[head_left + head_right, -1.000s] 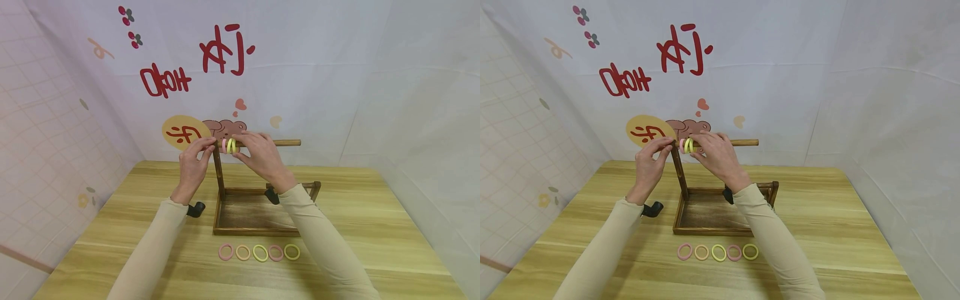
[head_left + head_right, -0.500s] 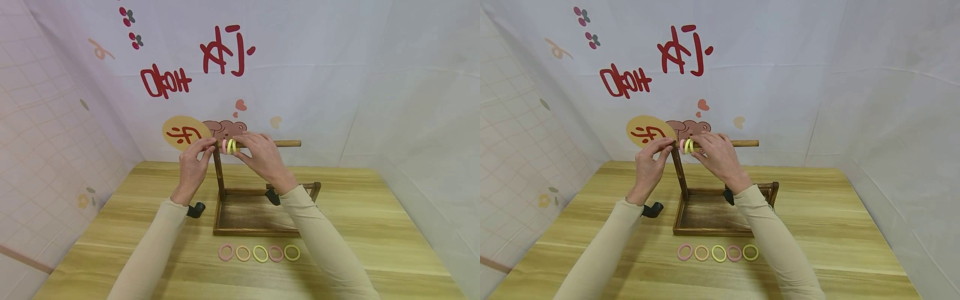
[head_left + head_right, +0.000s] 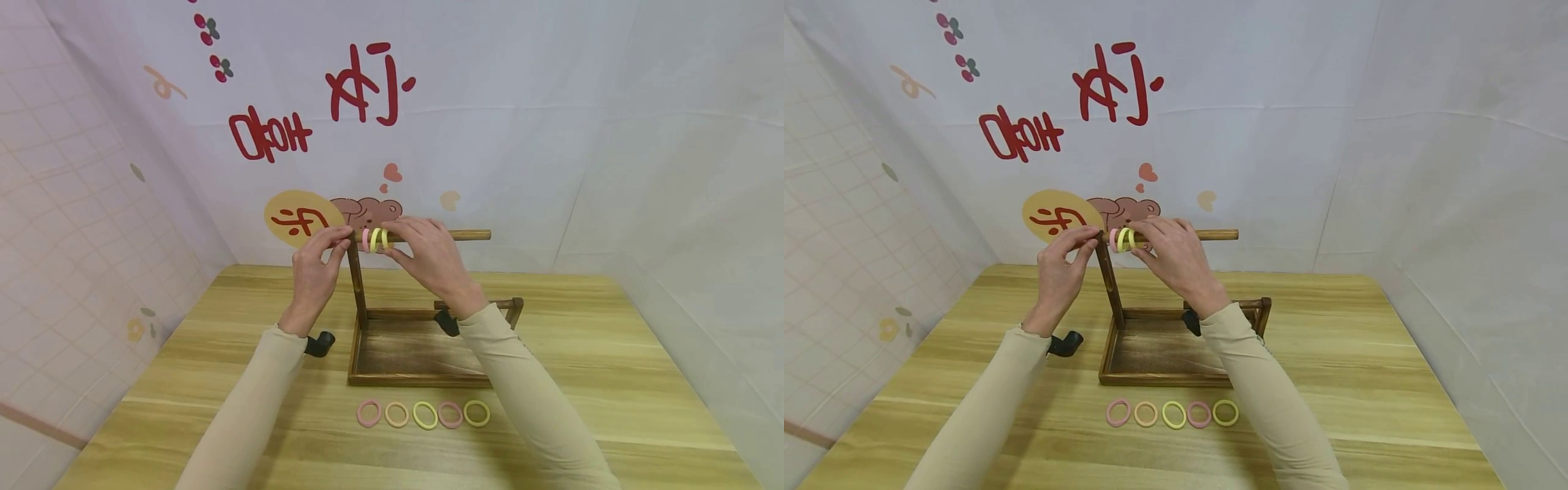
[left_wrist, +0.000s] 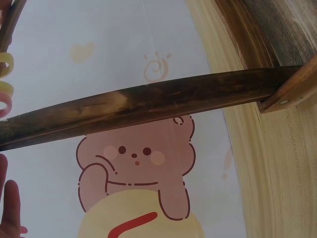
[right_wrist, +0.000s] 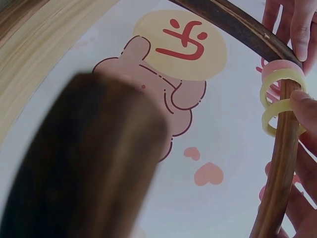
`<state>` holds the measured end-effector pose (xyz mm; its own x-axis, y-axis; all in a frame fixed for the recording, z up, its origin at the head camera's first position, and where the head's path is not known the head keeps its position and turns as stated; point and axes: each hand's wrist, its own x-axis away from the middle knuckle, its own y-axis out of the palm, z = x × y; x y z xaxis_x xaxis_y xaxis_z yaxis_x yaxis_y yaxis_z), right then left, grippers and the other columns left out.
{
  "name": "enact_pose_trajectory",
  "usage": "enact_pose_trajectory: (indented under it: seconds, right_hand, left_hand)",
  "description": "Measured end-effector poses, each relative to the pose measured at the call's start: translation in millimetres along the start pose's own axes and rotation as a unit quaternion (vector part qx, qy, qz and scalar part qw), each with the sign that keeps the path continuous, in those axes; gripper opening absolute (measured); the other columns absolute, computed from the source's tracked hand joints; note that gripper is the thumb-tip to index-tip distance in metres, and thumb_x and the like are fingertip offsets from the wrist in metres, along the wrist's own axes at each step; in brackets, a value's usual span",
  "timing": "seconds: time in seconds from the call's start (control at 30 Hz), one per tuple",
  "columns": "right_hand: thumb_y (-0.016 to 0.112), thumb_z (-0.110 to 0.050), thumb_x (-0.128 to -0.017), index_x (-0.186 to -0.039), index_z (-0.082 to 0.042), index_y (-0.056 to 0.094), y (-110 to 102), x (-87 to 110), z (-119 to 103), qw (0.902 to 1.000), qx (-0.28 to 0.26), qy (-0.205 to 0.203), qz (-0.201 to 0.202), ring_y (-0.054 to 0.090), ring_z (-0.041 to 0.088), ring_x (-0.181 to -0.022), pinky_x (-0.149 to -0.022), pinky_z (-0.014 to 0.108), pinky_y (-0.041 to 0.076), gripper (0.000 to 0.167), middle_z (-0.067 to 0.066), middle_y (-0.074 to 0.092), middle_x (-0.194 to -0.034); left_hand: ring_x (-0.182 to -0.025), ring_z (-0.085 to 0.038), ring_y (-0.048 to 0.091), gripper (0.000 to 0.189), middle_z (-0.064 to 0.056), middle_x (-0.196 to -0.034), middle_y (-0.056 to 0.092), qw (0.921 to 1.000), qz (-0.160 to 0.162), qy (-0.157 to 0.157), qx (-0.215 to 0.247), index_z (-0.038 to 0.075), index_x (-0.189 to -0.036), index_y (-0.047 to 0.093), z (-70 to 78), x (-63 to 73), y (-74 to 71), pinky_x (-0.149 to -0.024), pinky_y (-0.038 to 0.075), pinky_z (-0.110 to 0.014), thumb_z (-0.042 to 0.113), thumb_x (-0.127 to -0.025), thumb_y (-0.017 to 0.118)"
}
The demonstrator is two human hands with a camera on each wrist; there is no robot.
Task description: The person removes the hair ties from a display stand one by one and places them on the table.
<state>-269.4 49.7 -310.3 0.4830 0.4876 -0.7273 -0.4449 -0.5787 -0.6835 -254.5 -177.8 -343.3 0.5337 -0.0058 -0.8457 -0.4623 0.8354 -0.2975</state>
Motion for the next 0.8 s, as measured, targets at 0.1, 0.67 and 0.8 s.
enact_pose_trajectory:
  seconds: [0.1, 0.67, 0.8]
  right_hand:
    - [0.086, -0.023, -0.088, -0.131, -0.011, 0.071, -0.2, 0.2, 0.8, 1.0, -0.002, -0.001, 0.003, 0.066, 0.025, -0.119, -0.102, 0.048, 0.05, 0.047, 0.005, 0.074, -0.124]
    - [0.087, -0.02, -0.087, -0.128, -0.007, 0.072, -4.0, 4.3, 6.1, 0.9994, -0.017, -0.009, 0.029, 0.067, 0.026, -0.117, -0.103, 0.048, 0.05, 0.046, 0.008, 0.074, -0.124]
    - [0.086, -0.019, -0.087, -0.128, -0.007, 0.072, -6.2, 5.2, 7.2, 0.9995, -0.019, -0.004, 0.026, 0.067, 0.026, -0.119, -0.103, 0.049, 0.05, 0.046, 0.008, 0.073, -0.126]
  left_hand:
    - [-0.097, -0.029, 0.074, 0.02, -0.014, -0.116, 0.075, 1.0, -0.001, 0.0, 0.0, 0.001, -0.116, 0.077, -0.1, 0.3, -0.2, -0.086, 0.06, -0.042, 0.007, -0.097, 0.071]
    - [-0.097, -0.03, 0.074, 0.021, -0.014, -0.117, 0.075, 1.0, -0.002, -0.002, -0.001, 0.001, -0.116, 0.076, 0.0, 0.8, -0.1, -0.086, 0.059, -0.045, 0.007, -0.097, 0.072]
    - [-0.097, -0.031, 0.074, 0.021, -0.015, -0.117, 0.074, 1.0, -0.004, -0.002, -0.004, 0.001, -0.117, 0.076, -0.8, 0.7, -0.1, -0.086, 0.059, -0.045, 0.008, -0.098, 0.071]
